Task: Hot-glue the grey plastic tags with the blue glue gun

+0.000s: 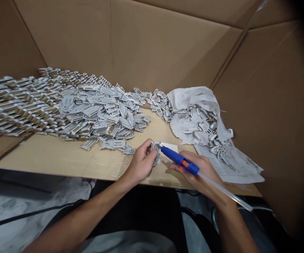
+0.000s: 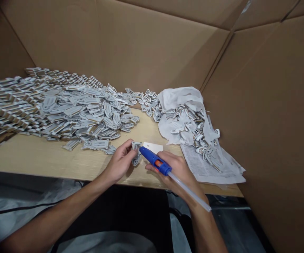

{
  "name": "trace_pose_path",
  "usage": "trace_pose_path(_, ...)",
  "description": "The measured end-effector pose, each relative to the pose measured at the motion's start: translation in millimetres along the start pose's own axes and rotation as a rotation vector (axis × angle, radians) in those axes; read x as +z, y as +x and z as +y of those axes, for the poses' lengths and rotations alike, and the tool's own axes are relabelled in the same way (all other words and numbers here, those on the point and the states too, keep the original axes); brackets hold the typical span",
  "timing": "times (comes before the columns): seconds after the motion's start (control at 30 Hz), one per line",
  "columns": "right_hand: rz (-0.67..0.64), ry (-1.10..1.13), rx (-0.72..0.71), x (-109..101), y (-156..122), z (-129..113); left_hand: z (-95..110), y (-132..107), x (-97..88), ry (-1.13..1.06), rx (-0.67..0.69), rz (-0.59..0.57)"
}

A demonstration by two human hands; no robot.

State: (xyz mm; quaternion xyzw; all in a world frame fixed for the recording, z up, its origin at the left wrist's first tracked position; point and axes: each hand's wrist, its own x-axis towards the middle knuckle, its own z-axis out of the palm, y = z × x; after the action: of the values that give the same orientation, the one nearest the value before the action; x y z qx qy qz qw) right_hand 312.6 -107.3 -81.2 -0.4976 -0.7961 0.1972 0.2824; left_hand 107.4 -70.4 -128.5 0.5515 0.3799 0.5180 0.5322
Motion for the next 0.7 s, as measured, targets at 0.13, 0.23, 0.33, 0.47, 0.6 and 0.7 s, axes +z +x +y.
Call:
trace_pose_path(0.13, -0.005, -0.02, 0.016, -0.5, -0.1, -1.1, -0.9, -1.0, -0.3, 0.033, 0.0, 0.001)
trace_pose_path(0.23, -0.011, -0.026, 0.028, -0.8, -0.1, -2.7, -0.9, -1.2, -0.3, 0.029, -0.002, 0.008)
trace_pose_path(0.33, -0.018, -0.012, 0.039, -1.4, -0.6, -3.4, -0.2, -1.3, -0.4, 0.034, -0.006, 0.003)
trace_pose_path(0.47, -0.034, -0.015, 0.063, -1.4, -1.5, -2.1, 2.0, -1.9, -0.5, 0.039, -0.017, -0.001)
trace_pose_path(0.6, -0.034, -0.03, 0.064, -0.5, -1.4, 0.6, 3.4, -2.6, -0.4, 0.035, -0.022, -0.002)
trace_pose_path(0.7, -0.03, -0.036, 0.055, -0.2, -1.0, 1.8, 2.8, -2.4, -0.3, 0.048, -0.014, 0.002)
